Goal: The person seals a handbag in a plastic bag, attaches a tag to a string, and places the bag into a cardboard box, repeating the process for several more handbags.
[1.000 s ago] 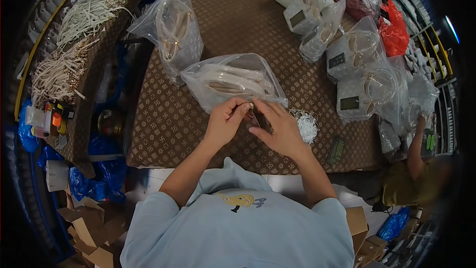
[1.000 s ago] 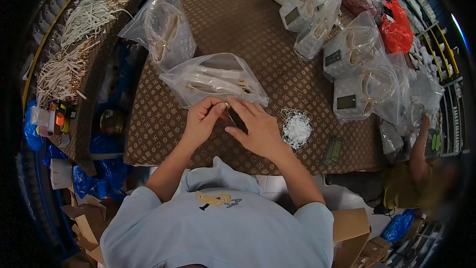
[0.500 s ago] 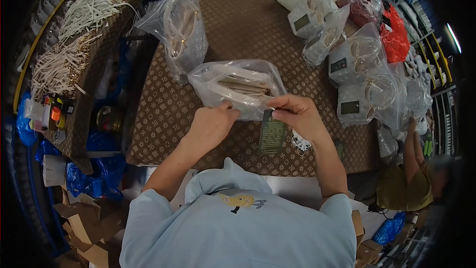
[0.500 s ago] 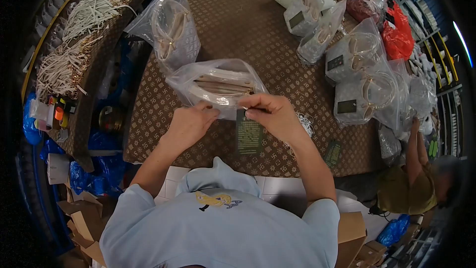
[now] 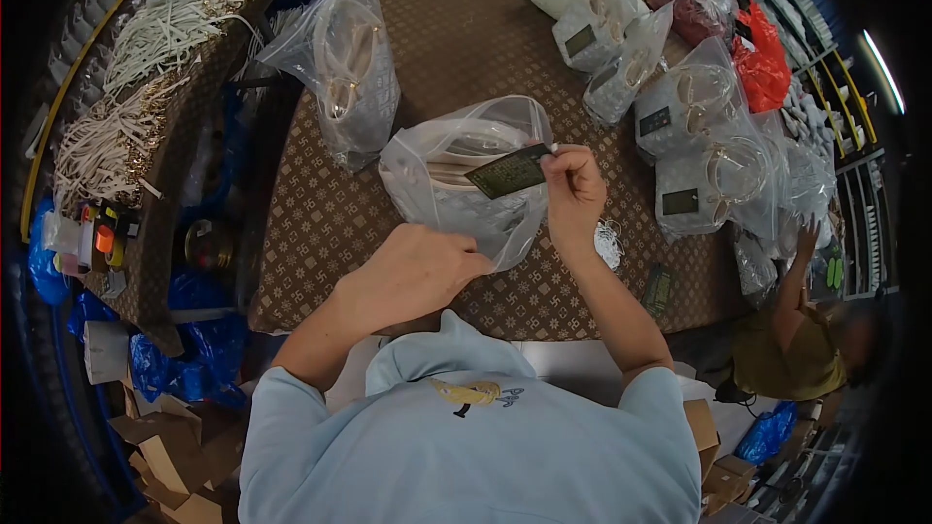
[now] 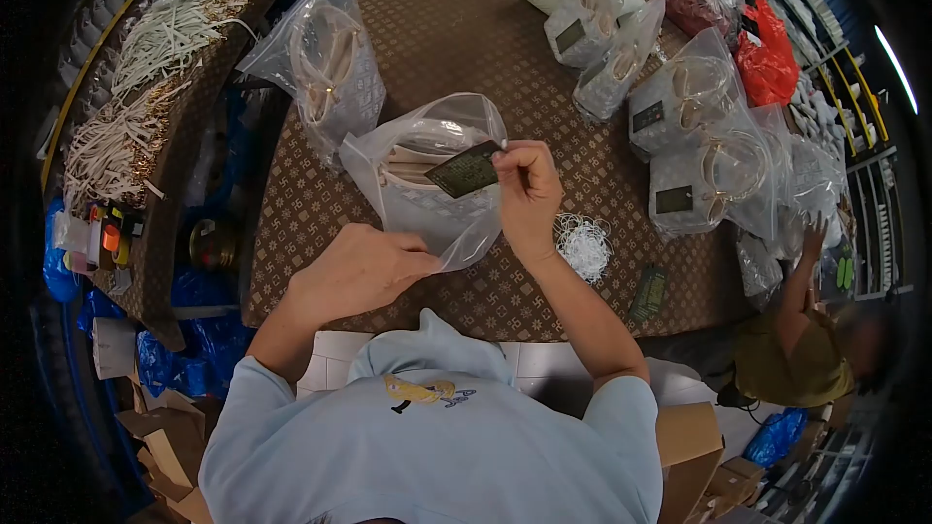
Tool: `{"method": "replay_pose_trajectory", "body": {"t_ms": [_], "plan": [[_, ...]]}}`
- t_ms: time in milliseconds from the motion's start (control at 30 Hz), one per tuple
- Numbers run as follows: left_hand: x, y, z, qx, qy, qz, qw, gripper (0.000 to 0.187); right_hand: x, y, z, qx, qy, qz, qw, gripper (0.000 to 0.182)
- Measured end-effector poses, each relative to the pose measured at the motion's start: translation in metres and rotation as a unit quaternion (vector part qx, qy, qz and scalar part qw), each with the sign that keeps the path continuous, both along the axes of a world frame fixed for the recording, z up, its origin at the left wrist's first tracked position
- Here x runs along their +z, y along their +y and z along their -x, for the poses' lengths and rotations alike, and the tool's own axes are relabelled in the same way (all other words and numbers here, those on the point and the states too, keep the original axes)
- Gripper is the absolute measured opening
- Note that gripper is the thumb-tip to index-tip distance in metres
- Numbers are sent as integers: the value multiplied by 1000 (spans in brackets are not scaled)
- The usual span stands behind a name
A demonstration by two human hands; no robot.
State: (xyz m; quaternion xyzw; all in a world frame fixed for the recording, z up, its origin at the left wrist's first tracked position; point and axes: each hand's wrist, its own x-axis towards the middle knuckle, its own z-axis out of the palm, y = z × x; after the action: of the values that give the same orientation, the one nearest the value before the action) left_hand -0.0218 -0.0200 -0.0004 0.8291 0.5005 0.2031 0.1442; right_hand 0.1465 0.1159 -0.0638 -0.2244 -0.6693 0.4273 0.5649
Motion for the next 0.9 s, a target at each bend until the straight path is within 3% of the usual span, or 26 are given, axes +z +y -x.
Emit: {"method": "replay_pose_trajectory", "body": {"t_ms": [67,133,167,233,333,500,567,667,733,767,833,867,900], "plan": [[2,3,1,-10,-25,-18,999,9,4,4,-3,41,5,-4,999,9],[7,8,3,7,-25,-39,999,9,18,11,-17,81,-164,-73,980,12],[9,10,4,4,-24,-39,999,9,29,8,-23,78,-164,-72,981,12],[12,13,8,31,2,-60,998,19,67,-2,-31,-11,-342,-66,937,22],[14,17,10,39,-49,-91,994,13,90,5,-51,-88,-286,-71,952,27],[18,21,11,45,-40,-105,993,17,84,16,-66,-104,-347,-205,909,24],[19,23,11,41,-36,-120,991,18,59,25,-76,29,-348,-5,937,20],[31,23,13,72,-46,-128,988,21,71,21,-76,-24,-319,-43,947,17],[54,25,22,241,-23,-187,952,26,71,26,-81,-28,-305,-34,951,15],[56,33,32,240,-22,-189,952,26,71,28,-84,-31,-295,-26,955,13],[54,50,64,280,121,-312,900,27,69,27,-85,-24,-276,19,961,12],[49,55,79,281,121,-314,899,27,69,27,-86,-18,-257,67,964,11],[42,61,93,246,91,-232,937,26,69,28,-86,-19,-256,63,964,11]]}}
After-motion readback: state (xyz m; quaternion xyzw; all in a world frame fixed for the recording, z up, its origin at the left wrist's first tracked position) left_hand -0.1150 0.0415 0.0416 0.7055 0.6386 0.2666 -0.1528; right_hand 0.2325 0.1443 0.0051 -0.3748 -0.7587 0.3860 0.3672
